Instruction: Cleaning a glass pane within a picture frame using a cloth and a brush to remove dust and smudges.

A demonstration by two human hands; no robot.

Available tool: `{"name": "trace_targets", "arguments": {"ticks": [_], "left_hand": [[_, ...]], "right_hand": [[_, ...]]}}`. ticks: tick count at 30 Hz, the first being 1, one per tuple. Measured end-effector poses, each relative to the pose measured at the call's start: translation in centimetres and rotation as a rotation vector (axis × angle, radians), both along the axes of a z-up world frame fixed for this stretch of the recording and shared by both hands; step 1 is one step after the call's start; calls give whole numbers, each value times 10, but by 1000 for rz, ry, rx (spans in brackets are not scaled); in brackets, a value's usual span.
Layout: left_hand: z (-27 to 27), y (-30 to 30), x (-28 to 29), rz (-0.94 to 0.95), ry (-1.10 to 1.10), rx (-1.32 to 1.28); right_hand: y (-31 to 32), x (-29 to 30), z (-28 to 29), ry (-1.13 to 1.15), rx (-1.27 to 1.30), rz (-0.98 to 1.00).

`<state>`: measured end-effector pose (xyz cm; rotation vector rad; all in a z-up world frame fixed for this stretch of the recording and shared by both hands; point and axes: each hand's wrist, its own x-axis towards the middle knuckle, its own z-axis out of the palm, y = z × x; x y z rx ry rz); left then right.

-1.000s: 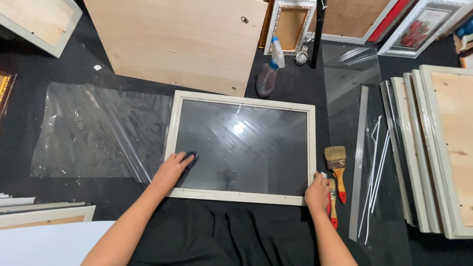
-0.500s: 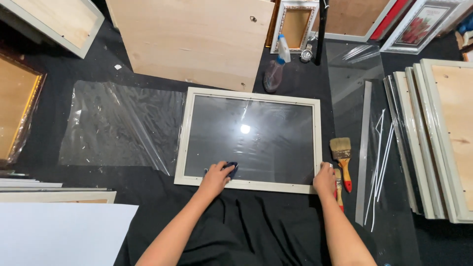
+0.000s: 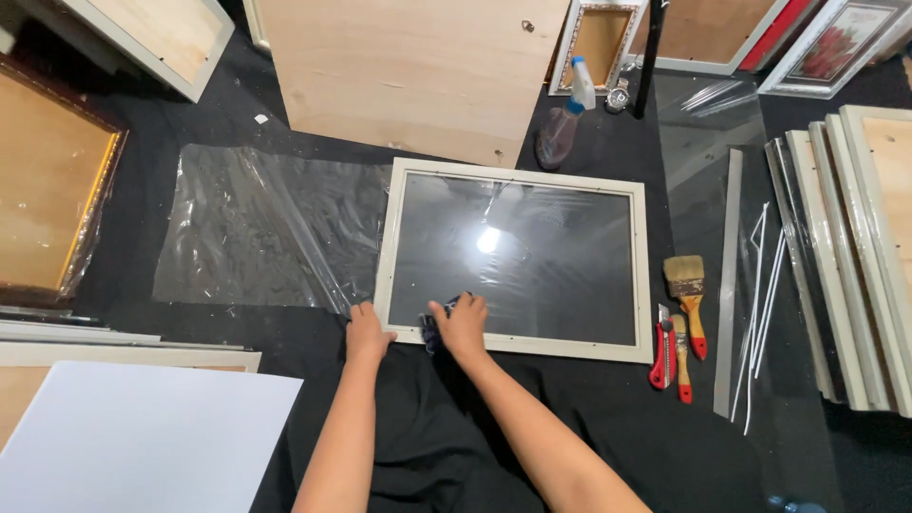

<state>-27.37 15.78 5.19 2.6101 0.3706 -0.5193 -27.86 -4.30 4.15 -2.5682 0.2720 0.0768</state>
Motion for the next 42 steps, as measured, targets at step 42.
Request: {"name": "trace_targets", "arguments": {"ticks": [42], "left_hand": [[28,-9,4,113,229,-111]], "right_hand": [[-54,3,30,-74,76,741]]}}
